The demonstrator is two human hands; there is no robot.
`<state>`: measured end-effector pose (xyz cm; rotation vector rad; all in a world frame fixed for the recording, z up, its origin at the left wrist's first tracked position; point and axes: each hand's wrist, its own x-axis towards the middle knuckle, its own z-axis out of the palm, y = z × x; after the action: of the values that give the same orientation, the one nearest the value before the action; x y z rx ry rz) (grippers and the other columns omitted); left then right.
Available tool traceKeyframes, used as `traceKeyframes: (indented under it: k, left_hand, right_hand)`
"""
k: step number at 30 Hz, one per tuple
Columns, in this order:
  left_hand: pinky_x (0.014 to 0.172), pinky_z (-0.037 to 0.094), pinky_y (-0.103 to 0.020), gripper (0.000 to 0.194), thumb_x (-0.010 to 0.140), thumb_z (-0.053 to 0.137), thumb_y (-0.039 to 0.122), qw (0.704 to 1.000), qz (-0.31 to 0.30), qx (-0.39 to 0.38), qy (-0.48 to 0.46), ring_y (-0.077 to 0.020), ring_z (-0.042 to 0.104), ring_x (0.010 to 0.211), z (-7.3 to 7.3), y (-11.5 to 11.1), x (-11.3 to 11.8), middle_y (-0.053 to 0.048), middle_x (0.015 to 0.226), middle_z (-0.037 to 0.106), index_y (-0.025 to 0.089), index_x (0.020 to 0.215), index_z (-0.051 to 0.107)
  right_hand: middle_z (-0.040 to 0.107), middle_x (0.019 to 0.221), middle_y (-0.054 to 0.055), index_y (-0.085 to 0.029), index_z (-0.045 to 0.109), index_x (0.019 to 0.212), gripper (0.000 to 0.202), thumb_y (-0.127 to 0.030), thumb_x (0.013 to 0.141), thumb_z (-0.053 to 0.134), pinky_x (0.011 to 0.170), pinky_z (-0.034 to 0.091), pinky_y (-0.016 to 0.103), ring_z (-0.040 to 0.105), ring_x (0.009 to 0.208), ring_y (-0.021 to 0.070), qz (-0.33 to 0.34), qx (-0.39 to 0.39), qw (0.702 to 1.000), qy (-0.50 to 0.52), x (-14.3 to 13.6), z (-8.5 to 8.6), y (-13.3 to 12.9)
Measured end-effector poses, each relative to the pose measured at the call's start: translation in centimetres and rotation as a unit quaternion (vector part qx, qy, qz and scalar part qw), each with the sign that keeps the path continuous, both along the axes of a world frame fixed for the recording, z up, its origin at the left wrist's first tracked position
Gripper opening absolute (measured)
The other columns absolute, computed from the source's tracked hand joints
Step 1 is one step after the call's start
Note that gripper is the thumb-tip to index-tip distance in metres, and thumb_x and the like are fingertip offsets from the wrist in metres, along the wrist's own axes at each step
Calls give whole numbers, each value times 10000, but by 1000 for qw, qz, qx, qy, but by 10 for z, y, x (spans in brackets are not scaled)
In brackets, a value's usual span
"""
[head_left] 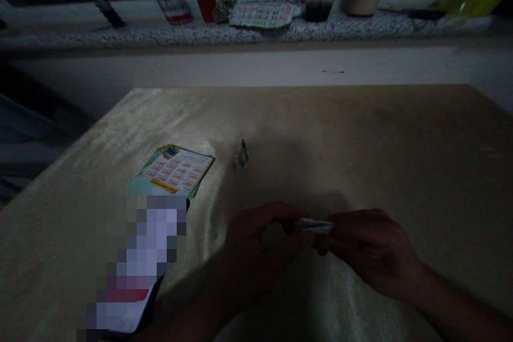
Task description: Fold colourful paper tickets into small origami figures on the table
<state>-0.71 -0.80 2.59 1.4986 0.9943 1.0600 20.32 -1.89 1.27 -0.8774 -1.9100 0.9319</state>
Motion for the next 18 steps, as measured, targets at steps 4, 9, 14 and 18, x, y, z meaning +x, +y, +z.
traceKeyframes:
  k: [4,9,14,18]
  left_hand:
    - [659,589,-233,113,811,778,154,1000,-2,-2,1,-139,718,699,-1,-1,-1,6,762,772,206,911,767]
    - [712,584,-242,164,816,771,164,1000,-6,19,21,-146,722,755,-2,-3,-2,-6,838,782,221,970,769]
    - [697,585,-242,130,827,766,200,1000,-17,-19,7,-157,732,756,0,-1,-3,-15,819,785,207,957,771]
    - [629,567,-210,54,855,740,216,997,-35,-63,-9,-134,715,697,2,2,-3,-9,776,781,200,895,773]
  right_hand:
    - [687,648,21,-169,720,838,218,-248,993,589,443,405,234,592,501,106,-5,3,1000,-8,0,2,0]
    - [665,612,2,-182,712,826,210,-256,986,599,428,382,232,559,458,97,-19,12,999,-35,0,4,-1]
    - [608,582,-16,-178,677,796,217,-241,987,594,446,352,237,533,467,91,-20,13,999,-41,0,6,-2]
    - [574,566,-29,-183,663,785,191,-201,967,609,456,338,251,497,465,92,-4,15,999,-31,0,5,-3]
